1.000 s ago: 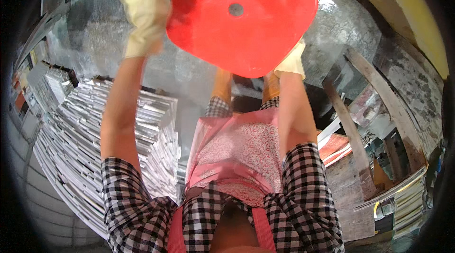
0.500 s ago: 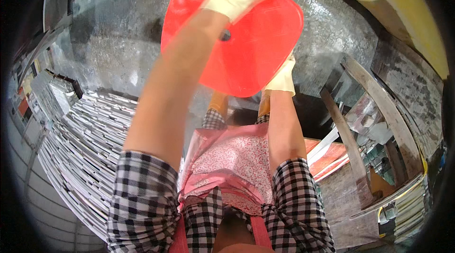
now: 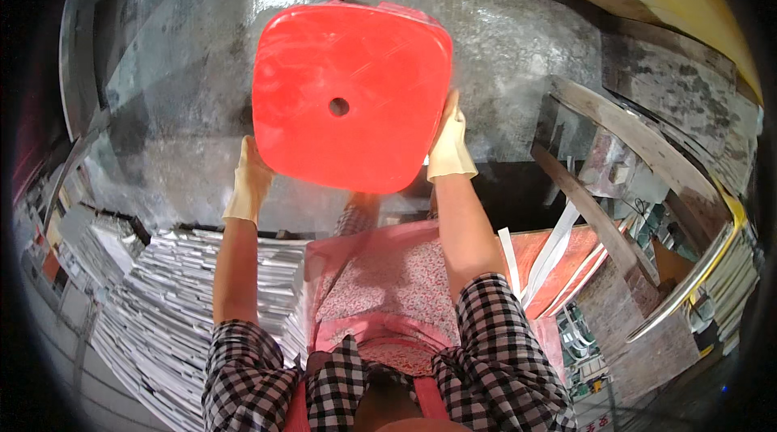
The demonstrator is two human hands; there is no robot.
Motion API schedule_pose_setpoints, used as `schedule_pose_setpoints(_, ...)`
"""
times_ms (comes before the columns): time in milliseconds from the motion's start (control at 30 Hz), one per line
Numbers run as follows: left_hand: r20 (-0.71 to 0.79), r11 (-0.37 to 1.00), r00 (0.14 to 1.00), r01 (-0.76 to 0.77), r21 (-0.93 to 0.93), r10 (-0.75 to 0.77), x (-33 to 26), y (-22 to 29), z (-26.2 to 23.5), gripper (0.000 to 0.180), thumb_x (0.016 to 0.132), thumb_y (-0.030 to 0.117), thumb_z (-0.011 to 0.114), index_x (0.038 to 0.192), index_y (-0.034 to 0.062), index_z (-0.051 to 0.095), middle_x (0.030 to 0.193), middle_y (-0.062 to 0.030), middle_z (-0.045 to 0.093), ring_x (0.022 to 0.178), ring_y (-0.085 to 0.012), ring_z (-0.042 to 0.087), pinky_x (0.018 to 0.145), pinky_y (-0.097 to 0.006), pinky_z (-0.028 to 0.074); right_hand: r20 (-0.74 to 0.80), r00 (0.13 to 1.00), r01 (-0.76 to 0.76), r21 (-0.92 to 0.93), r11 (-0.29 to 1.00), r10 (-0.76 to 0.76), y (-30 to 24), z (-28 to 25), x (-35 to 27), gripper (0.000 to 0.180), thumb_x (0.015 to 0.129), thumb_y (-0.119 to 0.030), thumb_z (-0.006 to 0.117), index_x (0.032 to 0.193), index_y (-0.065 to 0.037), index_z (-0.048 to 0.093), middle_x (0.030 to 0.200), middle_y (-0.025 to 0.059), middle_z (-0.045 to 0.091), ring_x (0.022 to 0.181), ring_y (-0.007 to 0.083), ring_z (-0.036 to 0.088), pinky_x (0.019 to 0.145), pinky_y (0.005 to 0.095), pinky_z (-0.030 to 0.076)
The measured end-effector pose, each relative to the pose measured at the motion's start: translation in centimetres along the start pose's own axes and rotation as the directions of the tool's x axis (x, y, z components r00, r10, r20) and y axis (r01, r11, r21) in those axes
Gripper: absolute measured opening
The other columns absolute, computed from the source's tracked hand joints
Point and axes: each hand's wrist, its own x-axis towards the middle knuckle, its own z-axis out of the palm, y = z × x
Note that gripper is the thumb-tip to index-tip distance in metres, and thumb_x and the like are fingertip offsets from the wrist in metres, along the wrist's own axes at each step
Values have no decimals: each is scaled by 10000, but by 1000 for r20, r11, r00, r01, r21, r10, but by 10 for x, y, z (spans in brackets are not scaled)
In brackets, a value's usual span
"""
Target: The person repeatedly picks up stacks of gray rectangular tiles and places them onto a yellow conveyor or chute. The person wears gloves and a checkered shirt with a pink apron. The camera is head-mounted and shows the hands and tiles throughout the task.
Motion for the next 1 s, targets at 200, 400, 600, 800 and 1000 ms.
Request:
schedule_pose_setpoints(200,-20,999,999,-35,5,35,10,15,74,629,1093,557,382,1498,82,461,1556,-107,488,1433,-281,461,1185,-505,371,85,992,72,248,966,-96,-42,20,15,503,1093,-429,435,1358,-27,577,1241,74,679,1089,229,654,924,392,536)
schedule_pose_setpoints(400,160,976,987,-65,207,32,27,34,125,737,1060,635,393,1553,88,406,1586,-80,476,1453,-248,458,1150,-475,405,-38,984,169,-88,982,-172,-113,26,45,517,1095,-404,455,1410,-3,545,1407,120,616,1244,240,600,1069,366,454)
schedule_pose_setpoints(600,-43,631,972,-116,767,231,-4,34,71,703,1065,585,401,1495,40,513,1504,-154,559,1409,-315,506,1145,-433,403,15,915,396,-223,891,-403,-104,-60,-49,553,1108,-390,418,1509,-13,471,1492,130,554,1440,234,453,1254,412,246)
schedule_pose_setpoints(800,167,-244,893,-66,967,419,-72,43,-94,462,1048,395,449,1125,27,717,1095,-245,719,1053,-477,649,915,-524,514,-327,933,-32,-490,871,-149,-8,-268,-261,535,994,-460,571,1370,-78,563,1160,58,705,1094,181,631,969,392,481)
schedule_pose_setpoints(1000,183,-203,859,-95,975,479,-68,55,-127,406,1023,370,513,1142,47,727,1032,-233,746,946,-434,706,848,-492,544,-672,683,178,-226,958,-285,66,-316,-382,277,1005,-352,595,1084,-97,669,846,54,637,697,182,605,646,329,508)
